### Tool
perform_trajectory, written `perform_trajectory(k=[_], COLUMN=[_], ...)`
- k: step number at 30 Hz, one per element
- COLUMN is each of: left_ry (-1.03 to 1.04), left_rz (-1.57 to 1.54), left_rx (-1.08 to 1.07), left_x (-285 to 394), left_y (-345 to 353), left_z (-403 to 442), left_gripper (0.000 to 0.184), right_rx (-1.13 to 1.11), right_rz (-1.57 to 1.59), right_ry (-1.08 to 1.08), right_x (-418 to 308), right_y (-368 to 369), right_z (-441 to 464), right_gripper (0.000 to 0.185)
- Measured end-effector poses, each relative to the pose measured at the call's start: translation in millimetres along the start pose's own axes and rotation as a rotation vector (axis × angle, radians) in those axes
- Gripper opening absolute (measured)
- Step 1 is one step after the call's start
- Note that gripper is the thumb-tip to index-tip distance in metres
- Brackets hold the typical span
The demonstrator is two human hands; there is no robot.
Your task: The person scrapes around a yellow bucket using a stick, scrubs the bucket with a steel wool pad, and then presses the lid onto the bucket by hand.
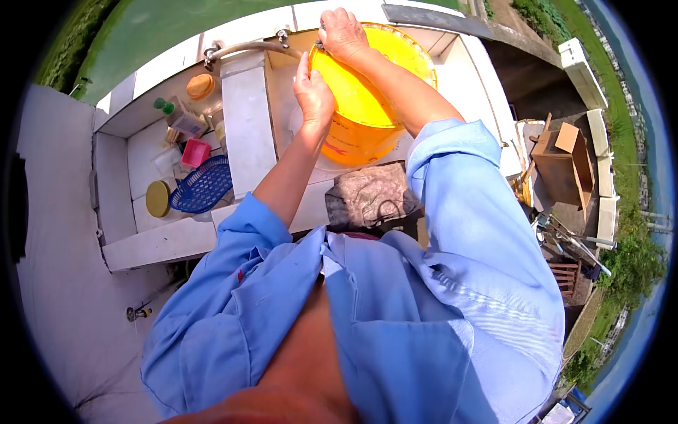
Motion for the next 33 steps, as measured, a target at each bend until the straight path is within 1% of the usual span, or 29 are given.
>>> perform_trajectory(k=[1, 2, 3, 4, 5, 6, 7, 8, 9, 10, 11, 12, 14, 15, 17, 18, 19, 21, 23, 24, 25, 26, 27, 29, 30, 31, 32, 33], left_ry=[-0.048, -0.047, -0.04, -0.062, -0.081, -0.069, -0.074, -0.079, -0.073, -0.1, -0.124, -0.112, 0.018, 0.03, -0.097, -0.109, -0.165, -0.039, -0.269, -0.23, -0.193, -0.229, -0.231, -0.284, -0.279, -0.293, -0.238, -0.177], left_rz=[-0.051, -0.055, -0.056, -0.032, -0.006, -0.003, 0.084, 0.171, 0.177, 0.036, -0.105, -0.094, 0.34, 0.351, 0.227, 0.103, 0.151, 0.234, 0.145, 0.031, -0.083, 0.004, -0.008, -0.116, -0.01, -0.016, 0.007, 0.028], left_rx=[-0.002, 0.015, 0.023, 0.018, 0.013, 0.017, 0.031, 0.046, 0.052, 0.054, 0.059, 0.065, 0.184, 0.192, 0.042, 0.011, 0.007, -0.097, -0.243, -0.337, -0.43, -0.508, -0.513, -0.408, -0.371, -0.364, -0.337, -0.312], left_x=[5.0, -4.1, -2.0, -1.5, -0.5, 4.0, 7.8, 10.9, 10.0, 3.6, -1.5, 0.7, 21.9, 29.7, 30.8, 17.9, 25.6, 12.3, -1.3, -10.6, -6.6, -14.5, -17.4, -30.0, -12.9, -19.2, -22.9, -23.6], left_y=[-1.4, -1.4, -0.1, 1.1, 1.8, 2.5, 3.2, 4.6, 2.7, -1.6, -3.5, -4.1, -21.0, -27.4, -30.8, -36.4, -36.9, -35.1, -21.3, -14.6, -6.4, -2.2, 1.4, 0.0, 2.2, 3.4, 3.2, 5.2], left_z=[-3.0, -2.2, -3.9, -5.8, -7.7, -10.9, -17.2, -21.7, -25.7, -30.4, -34.7, -43.3, -75.8, -84.5, -90.7, -79.9, -68.3, -18.4, 31.5, 54.0, 59.6, 58.3, 55.8, 44.8, 33.5, 31.0, 33.0, 35.3], left_gripper=[0.04, 0.04, 0.04, 0.041, 0.041, 0.041, 0.041, 0.041, 0.041, 0.043, 0.045, 0.045, 0.051, 0.051, 0.056, 0.057, 0.06, 0.053, 0.045, 0.042, 0.039, 0.041, 0.041, 0.043, 0.042, 0.042, 0.041, 0.039], right_rx=[-0.004, -0.01, -0.062, -0.002, -0.081, -0.116, -0.109, -0.099, -0.095, -0.122, -0.123, -0.11, -0.081, -0.076, -0.194, -0.205, -0.219, -0.196, -0.089, -0.112, -0.115, -0.098, -0.081, -0.095, -0.103, -0.105, -0.17, -0.226], right_rz=[-0.045, -0.095, -0.259, -0.301, -0.257, -0.198, -0.194, -0.159, -0.119, -0.046, -0.036, 0.003, 0.071, 0.087, 0.135, 0.158, 0.176, 0.201, 0.191, 0.253, 0.242, 0.159, 0.076, -0.1, -0.188, -0.253, -0.281, -0.219], right_ry=[-0.069, -0.141, -0.048, 0.048, 0.169, 0.206, 0.199, 0.276, 0.356, 0.428, 0.417, 0.358, 0.24, 0.233, 0.026, -0.034, -0.094, -0.228, -0.358, -0.298, -0.292, -0.277, -0.265, -0.127, -0.072, -0.013, 0.042, 0.132], right_x=[3.9, 9.8, 27.9, 74.3, 108.5, 118.7, 114.3, 116.7, 118.2, 114.7, 108.4, 99.4, 76.9, 67.9, 30.1, 13.4, -4.1, -45.1, -76.0, -69.9, -63.5, -50.7, -36.6, 10.0, 38.0, 62.9, 87.6, 108.6], right_y=[-0.9, -3.4, -21.8, -17.1, -24.2, -34.2, -40.7, -44.5, -45.9, -43.6, -40.2, -34.5, -18.8, -14.9, -2.8, -1.4, 1.2, 5.4, 2.9, 6.5, 1.4, -6.0, -13.1, -18.1, -19.8, -26.4, -37.7, -47.9], right_z=[3.1, 1.1, -5.2, -10.1, -19.8, -33.5, -43.4, -54.8, -65.1, -69.1, -66.2, -58.4, -44.3, -36.2, -22.5, -18.9, -17.2, -17.2, -18.6, -14.7, -14.2, -12.0, -10.4, -11.4, -16.1, -27.0, -41.8, -59.0], right_gripper=[0.023, 0.02, 0.02, 0.023, 0.028, 0.03, 0.03, 0.031, 0.032, 0.033, 0.033, 0.033, 0.032, 0.032, 0.032, 0.032, 0.032, 0.033, 0.027, 0.028, 0.028, 0.029, 0.029, 0.03, 0.032, 0.032, 0.032, 0.031])
Point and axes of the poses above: each hand's wrist, its own z-axis towards the middle knuckle, its own y-axis out of the palm, x = y × z, the point moved 8 cm from there along z, towards the middle knuckle, and after that the axes turned 7 degrees about -z, right-handed, at the moved point
